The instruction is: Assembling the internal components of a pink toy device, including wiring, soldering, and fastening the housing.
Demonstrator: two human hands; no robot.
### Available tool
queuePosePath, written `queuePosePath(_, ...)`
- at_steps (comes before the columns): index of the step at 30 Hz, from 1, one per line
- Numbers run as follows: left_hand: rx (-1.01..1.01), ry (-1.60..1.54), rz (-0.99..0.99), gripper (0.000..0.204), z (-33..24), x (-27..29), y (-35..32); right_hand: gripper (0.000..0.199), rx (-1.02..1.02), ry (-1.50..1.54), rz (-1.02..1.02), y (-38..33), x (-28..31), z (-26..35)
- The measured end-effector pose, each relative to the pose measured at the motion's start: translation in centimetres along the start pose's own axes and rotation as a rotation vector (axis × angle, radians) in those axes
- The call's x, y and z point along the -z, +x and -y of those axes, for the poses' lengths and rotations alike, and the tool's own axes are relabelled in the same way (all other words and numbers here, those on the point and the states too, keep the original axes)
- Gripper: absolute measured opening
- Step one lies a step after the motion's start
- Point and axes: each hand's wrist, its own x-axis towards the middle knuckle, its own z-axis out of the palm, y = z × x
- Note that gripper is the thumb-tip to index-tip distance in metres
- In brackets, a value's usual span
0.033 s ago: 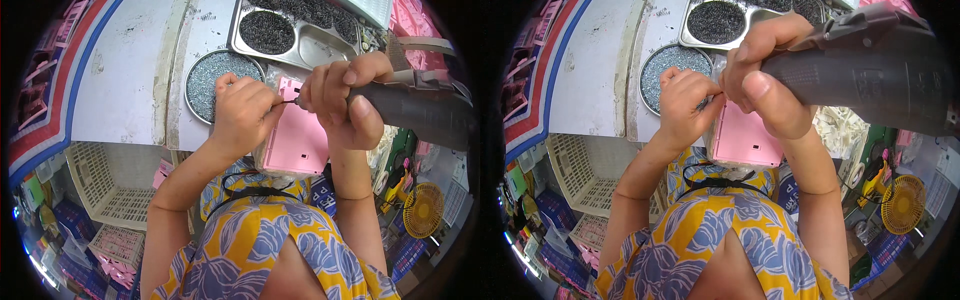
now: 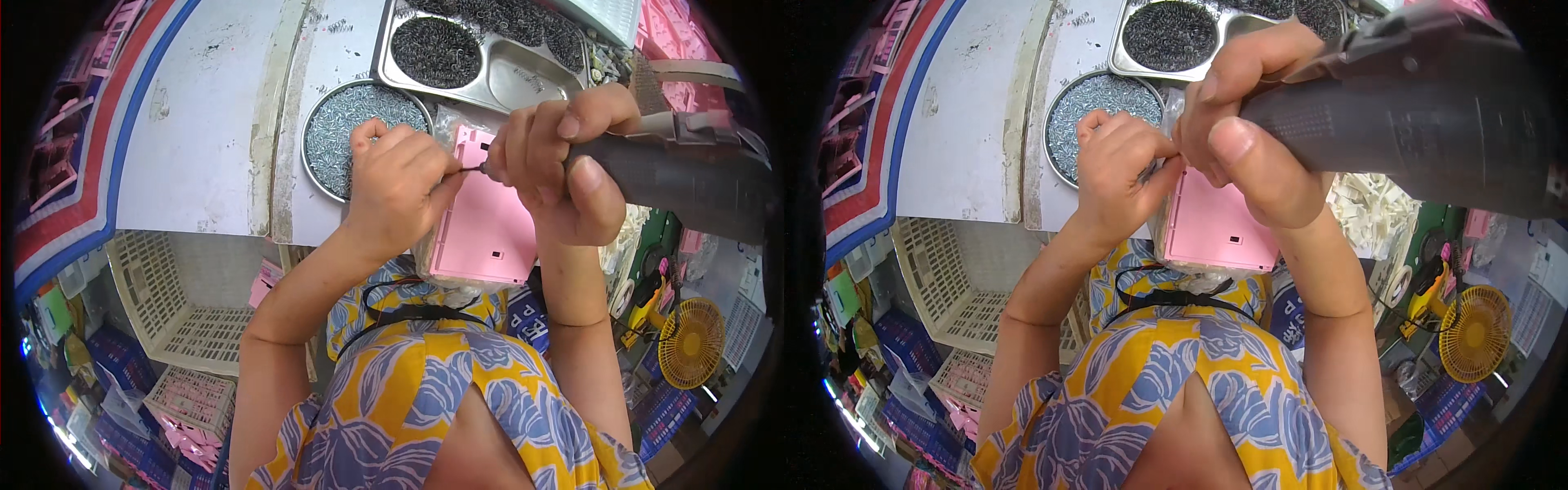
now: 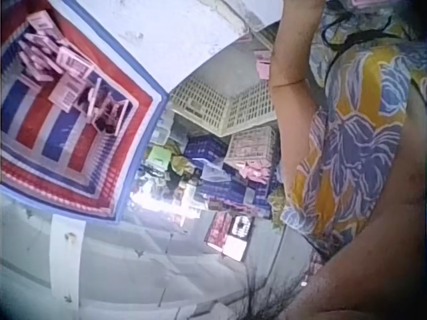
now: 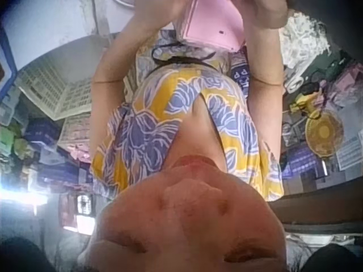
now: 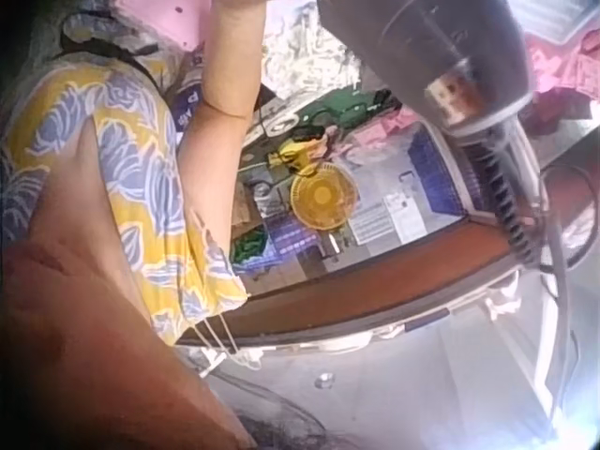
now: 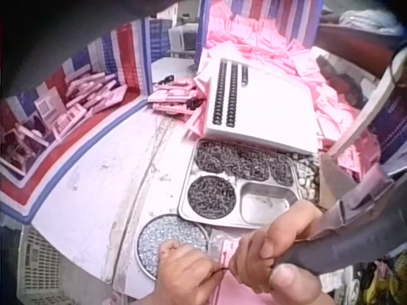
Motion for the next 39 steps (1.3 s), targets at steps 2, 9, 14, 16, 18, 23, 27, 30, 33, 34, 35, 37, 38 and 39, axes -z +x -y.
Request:
queuePosePath(2,0.015,-0.079,0.050,0.016,0.2,0.6,0.0,0.023,-0.032,-0.017,-0.026,-0.3,-0.5,-0.3)
queuePosePath(9,0.161,0.434,0.056,0.009,3.1,3.6,-0.6,0.023,-0.218,-0.273,-0.021,-2.0,-1.5,-1.4)
queuePosePath(14,0.135,0.405,-0.030,0.007,3.8,2.9,-0.6,0.024,-0.212,-0.362,-0.016,-2.7,-1.6,-2.3)
queuePosePath(16,0.117,0.460,-0.055,0.010,4.1,2.7,-0.2,0.023,-0.211,-0.352,-0.001,-2.4,-1.6,-2.3)
queuePosePath(18,0.113,0.491,-0.039,0.012,4.3,2.8,0.1,0.022,-0.212,-0.287,0.017,-2.2,-1.3,-2.2)
queuePosePath(23,0.284,-0.254,0.146,0.013,2.7,4.2,-0.2,0.023,-0.096,0.066,-0.029,-1.2,-1.0,0.5)
queuePosePath(27,0.008,-0.111,0.133,0.017,-1.5,3.3,-2.4,0.024,-0.015,0.114,0.068,-1.4,-1.8,2.3)
queuePosePath(30,-0.080,-0.082,0.044,0.019,-2.2,2.3,-3.6,0.022,-0.033,0.102,0.066,-2.2,-2.6,2.8)
queuePosePath(33,-0.115,-0.124,0.021,0.021,-2.4,1.9,-4.3,0.023,-0.033,0.100,0.047,-2.9,-3.2,3.1)
queuePosePath(34,-0.125,-0.128,0.023,0.022,-2.6,2.0,-4.5,0.024,-0.032,0.105,0.041,-3.1,-3.4,3.2)
queuePosePath(35,-0.135,-0.131,0.025,0.022,-2.7,2.0,-4.6,0.026,-0.005,0.130,0.030,-3.4,-3.8,3.0)
queuePosePath(37,-0.154,-0.137,0.025,0.022,-3.0,2.1,-4.8,0.029,0.009,0.152,0.008,-3.8,-4.2,3.1)
queuePosePath(38,-0.162,-0.137,0.022,0.023,-3.1,2.2,-4.9,0.029,-0.006,0.151,-0.001,-4.0,-4.3,3.2)
queuePosePath(39,-0.169,-0.136,0.019,0.023,-3.3,2.2,-5.0,0.028,-0.027,0.133,-0.009,-4.2,-4.5,3.3)
